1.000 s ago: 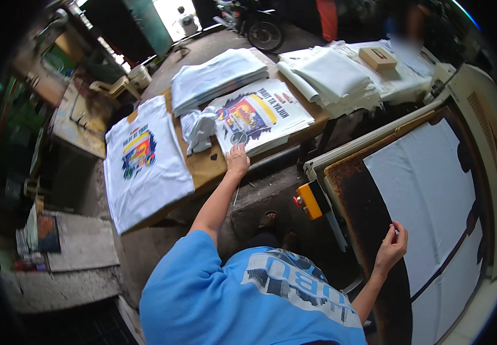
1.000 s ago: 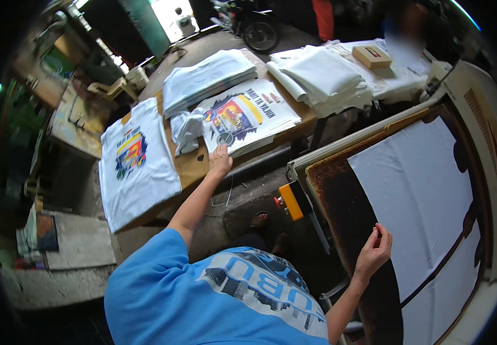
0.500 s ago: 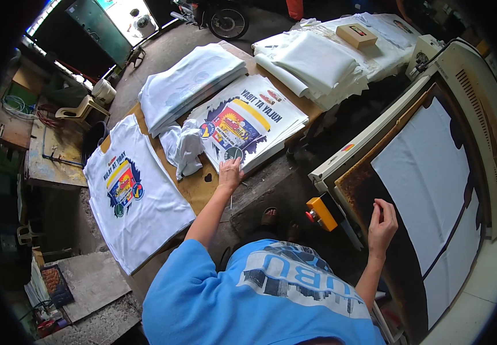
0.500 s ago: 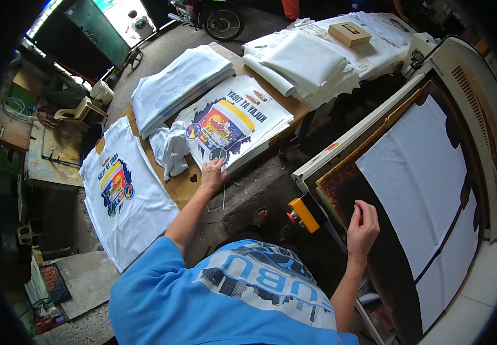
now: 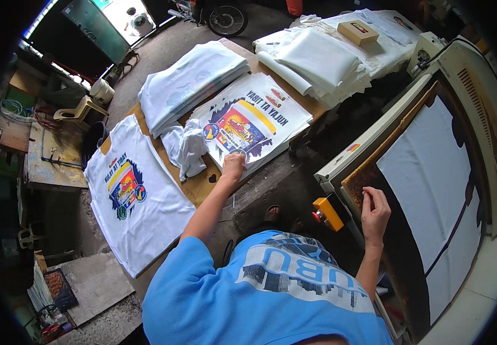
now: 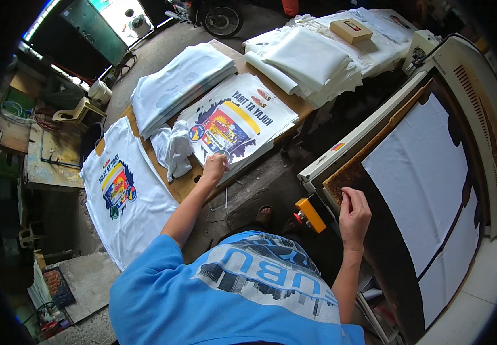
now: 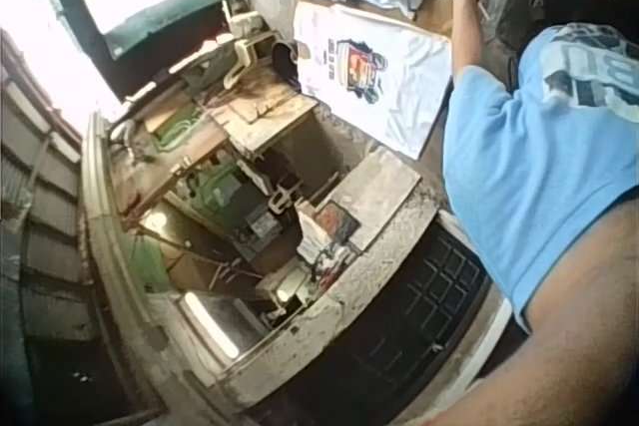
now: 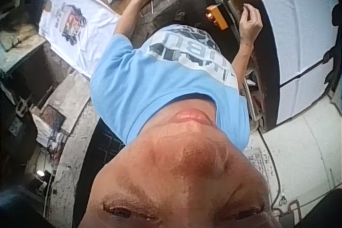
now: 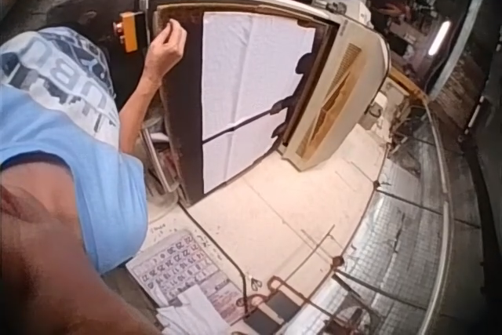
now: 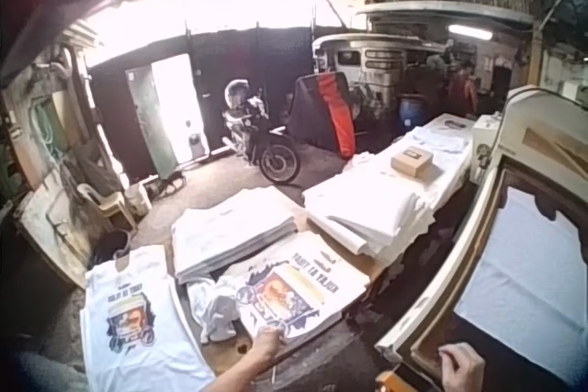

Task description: Printing designs onto t-shirts using a heat press machine.

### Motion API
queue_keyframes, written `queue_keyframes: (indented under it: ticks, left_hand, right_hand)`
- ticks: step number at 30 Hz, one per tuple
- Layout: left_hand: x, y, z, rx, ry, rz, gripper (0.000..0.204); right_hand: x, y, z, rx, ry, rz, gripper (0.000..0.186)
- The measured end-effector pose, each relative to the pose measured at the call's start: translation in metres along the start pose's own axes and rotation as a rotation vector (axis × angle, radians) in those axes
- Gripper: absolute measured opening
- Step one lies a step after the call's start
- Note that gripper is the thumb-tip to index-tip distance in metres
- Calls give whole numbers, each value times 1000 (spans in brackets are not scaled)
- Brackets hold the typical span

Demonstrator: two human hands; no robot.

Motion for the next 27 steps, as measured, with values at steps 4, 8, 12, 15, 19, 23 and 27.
queue_keyframes:
  ticks: [4, 8, 12, 15, 19, 23, 27]
  left_hand:
    - [17, 57, -60, -29, 148, 56, 12]
    - [24, 81, -116, -77, 280, 67, 14]
    - [21, 136, -169, -470, 331, 151, 17]
    - [21, 168, -186, -884, 221, 213, 20]
    - [14, 168, -217, -1309, 249, 215, 19]
    - [23, 138, -182, -1336, 213, 73, 19]
    - [41, 154, -143, -1316, 163, -26, 18]
  right_hand:
    - [-7, 7, 10, 122, -75, 115, 8]
    - [-11, -8, 48, 238, -205, 97, 10]
    - [-28, -1, 104, 591, -424, 369, 17]
    - [-51, -1, 151, 995, -615, 651, 33]
    - [-52, -59, 170, 1753, -823, 831, 56]
    - [-17, -20, 127, 1833, -372, 804, 48]
    - [23, 47, 47, 1248, -44, 614, 35]
Point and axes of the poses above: each hand's wrist, its own x-axis towards the middle knuckle, its own z-axis out of the palm, y = z × x, the point moved 9 cm from there along x, towards the middle knuckle, and after that the axes turned 8 degrees about -x, right-handed, at the moved point
